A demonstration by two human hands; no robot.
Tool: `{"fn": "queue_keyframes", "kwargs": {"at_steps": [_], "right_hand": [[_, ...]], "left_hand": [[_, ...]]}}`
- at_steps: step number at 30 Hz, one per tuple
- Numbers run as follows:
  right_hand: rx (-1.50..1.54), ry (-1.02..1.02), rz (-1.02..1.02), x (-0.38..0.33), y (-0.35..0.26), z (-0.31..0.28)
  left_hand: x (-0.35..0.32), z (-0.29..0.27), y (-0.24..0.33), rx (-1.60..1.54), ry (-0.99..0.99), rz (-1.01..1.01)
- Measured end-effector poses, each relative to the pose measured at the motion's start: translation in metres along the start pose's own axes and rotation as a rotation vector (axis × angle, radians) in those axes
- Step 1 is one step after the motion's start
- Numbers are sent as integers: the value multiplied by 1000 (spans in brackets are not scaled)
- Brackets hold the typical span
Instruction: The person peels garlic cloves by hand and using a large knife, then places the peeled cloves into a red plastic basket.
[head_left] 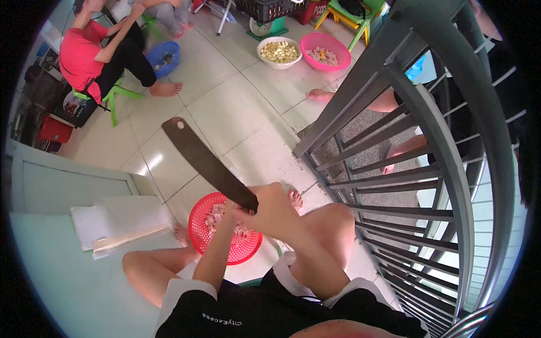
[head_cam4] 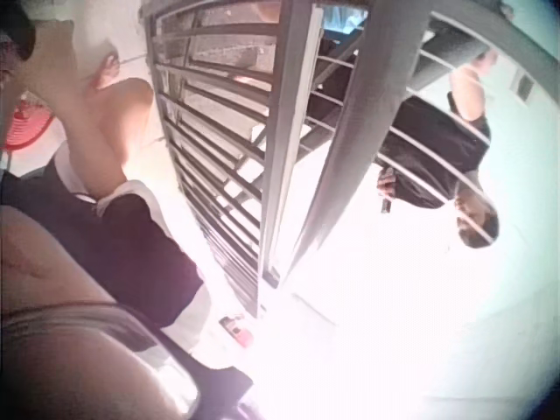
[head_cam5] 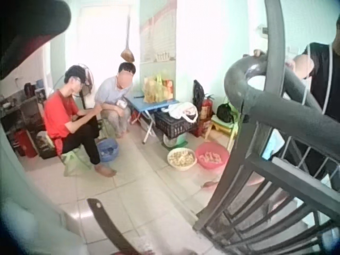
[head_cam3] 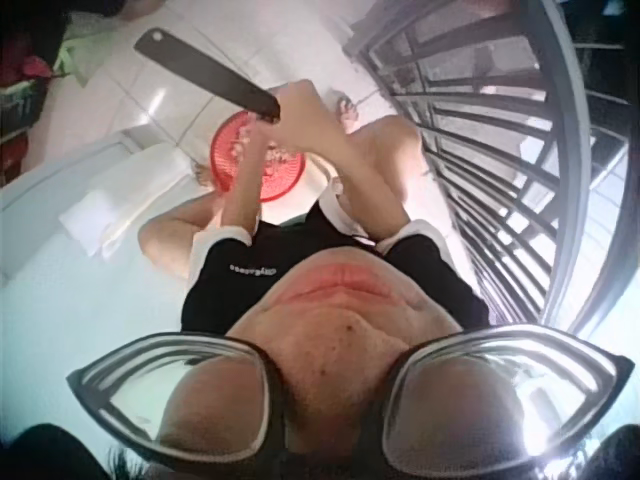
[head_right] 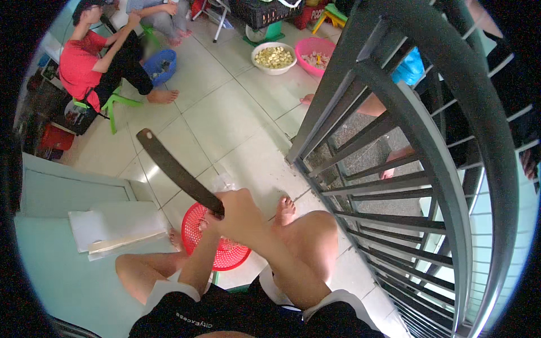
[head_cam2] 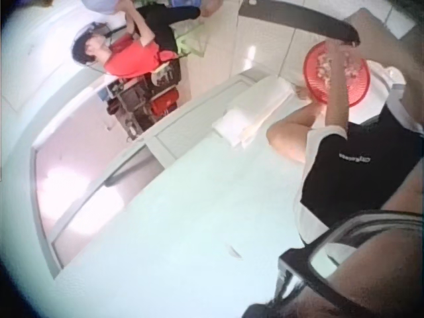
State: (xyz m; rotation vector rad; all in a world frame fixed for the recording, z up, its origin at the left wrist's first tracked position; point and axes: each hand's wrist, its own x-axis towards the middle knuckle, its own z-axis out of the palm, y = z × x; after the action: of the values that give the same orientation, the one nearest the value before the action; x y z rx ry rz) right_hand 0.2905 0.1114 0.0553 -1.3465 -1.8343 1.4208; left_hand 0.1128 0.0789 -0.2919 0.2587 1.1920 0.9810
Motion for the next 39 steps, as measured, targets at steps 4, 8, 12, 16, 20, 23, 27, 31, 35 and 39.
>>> {"fn": "queue_keyframes", "kwargs": {"at_steps": [4,8,12,16,20,23,27,31,35,39], "right_hand": [[-86,106,-255,1,6,19],[99,3,-158,-4,-18,34],[469,-155,-145,-20,-37,53],[793,-342,-122,-41,-52,91],[988,-355,-22,-82,-54,135],[1102,-392,-12,-122,-59,162],[94,-384,15,-151,-58,152],[187,-74,-185,-198,-65,155],[517,156,-857,-254,-108,155],[340,115,-1095,-281,-125,151]], "left_hand": [[-105,62,30,152,-87,63],[-219,110,86,373,-115,237],[-289,110,92,222,-22,791],[-378,117,103,-30,-13,846],[-410,113,106,558,407,1388],[-437,104,110,812,634,1694],[-456,99,103,444,395,1620],[-468,90,93,336,437,1548],[-472,102,77,463,316,1728],[-505,140,66,-625,-388,1403]]}}
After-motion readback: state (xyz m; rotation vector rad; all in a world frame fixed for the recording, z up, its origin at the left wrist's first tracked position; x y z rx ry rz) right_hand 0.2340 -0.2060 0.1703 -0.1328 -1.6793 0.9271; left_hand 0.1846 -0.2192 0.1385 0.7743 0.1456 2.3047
